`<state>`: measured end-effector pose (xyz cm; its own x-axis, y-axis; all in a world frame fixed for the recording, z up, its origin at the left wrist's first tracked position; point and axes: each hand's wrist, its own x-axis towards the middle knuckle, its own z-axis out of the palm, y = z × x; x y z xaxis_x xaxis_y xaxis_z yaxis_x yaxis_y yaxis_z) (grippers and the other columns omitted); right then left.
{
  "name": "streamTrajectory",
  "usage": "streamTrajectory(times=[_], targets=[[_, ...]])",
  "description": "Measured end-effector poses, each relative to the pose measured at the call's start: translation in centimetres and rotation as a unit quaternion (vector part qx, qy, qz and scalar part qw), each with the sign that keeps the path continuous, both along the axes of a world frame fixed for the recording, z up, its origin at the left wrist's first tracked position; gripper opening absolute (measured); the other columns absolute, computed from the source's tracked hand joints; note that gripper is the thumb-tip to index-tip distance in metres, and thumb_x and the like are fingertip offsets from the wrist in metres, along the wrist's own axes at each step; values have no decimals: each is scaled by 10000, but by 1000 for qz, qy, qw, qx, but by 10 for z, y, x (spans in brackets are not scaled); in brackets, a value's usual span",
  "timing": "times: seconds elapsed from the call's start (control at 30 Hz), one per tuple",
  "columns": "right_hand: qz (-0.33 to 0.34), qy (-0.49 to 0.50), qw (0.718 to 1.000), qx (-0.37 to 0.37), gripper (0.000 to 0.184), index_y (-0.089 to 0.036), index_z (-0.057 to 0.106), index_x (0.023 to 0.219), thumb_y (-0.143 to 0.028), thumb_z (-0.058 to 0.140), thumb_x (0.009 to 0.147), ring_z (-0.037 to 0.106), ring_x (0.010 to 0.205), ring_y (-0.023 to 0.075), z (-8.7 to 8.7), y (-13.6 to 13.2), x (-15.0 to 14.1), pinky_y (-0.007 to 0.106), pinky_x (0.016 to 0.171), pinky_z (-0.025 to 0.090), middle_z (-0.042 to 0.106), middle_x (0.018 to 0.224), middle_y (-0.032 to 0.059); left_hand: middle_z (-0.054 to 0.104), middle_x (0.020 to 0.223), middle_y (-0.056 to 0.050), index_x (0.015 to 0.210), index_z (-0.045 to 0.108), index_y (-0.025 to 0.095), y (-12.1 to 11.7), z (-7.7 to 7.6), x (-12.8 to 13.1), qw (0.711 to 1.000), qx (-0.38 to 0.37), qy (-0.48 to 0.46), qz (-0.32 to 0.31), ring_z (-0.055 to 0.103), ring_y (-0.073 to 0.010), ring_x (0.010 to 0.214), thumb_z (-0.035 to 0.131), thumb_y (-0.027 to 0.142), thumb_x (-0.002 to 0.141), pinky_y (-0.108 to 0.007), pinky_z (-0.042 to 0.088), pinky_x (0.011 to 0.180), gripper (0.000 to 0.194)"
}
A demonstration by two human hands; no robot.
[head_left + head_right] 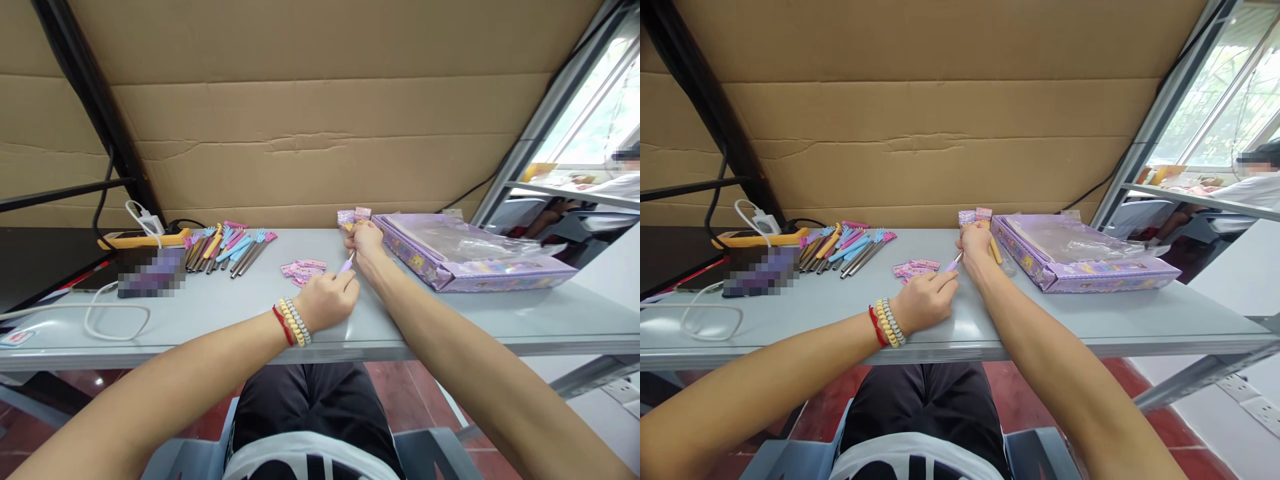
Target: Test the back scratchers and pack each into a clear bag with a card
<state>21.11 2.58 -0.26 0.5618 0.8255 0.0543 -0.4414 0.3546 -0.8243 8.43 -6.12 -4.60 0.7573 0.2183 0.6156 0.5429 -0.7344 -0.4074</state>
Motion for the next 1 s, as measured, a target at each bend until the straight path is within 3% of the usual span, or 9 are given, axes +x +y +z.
streamTrajectory(times=[0.2, 0.33, 0.47, 0.57, 0.7, 0.83, 0.9, 1.0], targets=[[10, 10, 1000, -10, 307, -195, 248, 571, 27, 425, 452, 166, 369, 14, -3, 4, 5, 137, 310, 134, 269, 422, -115, 686, 1017, -133, 838, 627, 124, 4, 6, 2, 997, -70, 32, 12, 660, -208, 705, 414, 87, 798, -338, 539, 612, 220], [35, 41, 998, -24, 218, -195, 319, 586, -53, 485, 577, 198, 355, 22, 3, 3, 9, 146, 300, 181, 312, 452, -97, 649, 1097, -159, 876, 625, 118, -1, 12, 4, 991, -120, 50, 31, 663, -226, 761, 425, 118, 803, -351, 542, 638, 213], [57, 119, 991, 4, 139, -198, 381, 661, -196, 469, 769, 317, 353, 42, 18, -6, 17, 143, 309, 259, 415, 500, -64, 590, 1182, -191, 1096, 574, 89, 0, 13, 4, 983, -168, -36, 61, 655, -236, 842, 394, 137, 831, -331, 530, 625, 324], [135, 167, 974, 69, 229, -199, 407, 702, -318, 349, 888, 391, 377, 59, 34, -21, 23, 146, 328, 292, 505, 544, -23, 642, 1031, -170, 1176, 523, 72, 7, 13, 3, 965, -227, -107, 73, 645, -242, 869, 354, 116, 857, -346, 517, 709, 364], [253, 128, 952, 114, 291, -186, 490, 751, -358, 342, 935, 332, 340, 43, 53, -45, 26, 145, 323, 240, 536, 539, -24, 681, 824, -95, 977, 578, 136, 15, 19, 2, 918, -369, -142, 34, 643, -203, 755, 408, 160, 874, -310, 484, 722, 200], [343, -11, 933, 112, 348, -185, 527, 712, -455, 431, 910, 216, 303, 33, 71, -70, 14, 160, 323, 172, 425, 449, -66, 679, 759, -31, 854, 541, 166, 16, 25, -1, 827, -531, -173, -59, 625, -139, 678, 488, 182, 845, -246, 463, 653, 56], [368, -87, 921, 93, 396, -188, 527, 692, -540, 480, 867, 187, 299, 35, 77, -81, 3, 165, 329, 161, 338, 411, -85, 680, 787, -29, 857, 533, 162, 17, 25, -4, 789, -577, -178, -110, 611, -123, 675, 513, 198, 836, -237, 463, 640, 47], [379, -166, 908, 62, 440, -199, 461, 652, -605, 539, 803, 144, 309, 28, 79, -91, -12, 160, 333, 150, 245, 401, -105, 671, 786, -30, 838, 547, 157, 20, 22, -7, 773, -593, -159, -157, 589, -116, 672, 526, 229, 837, -245, 464, 651, 75]])
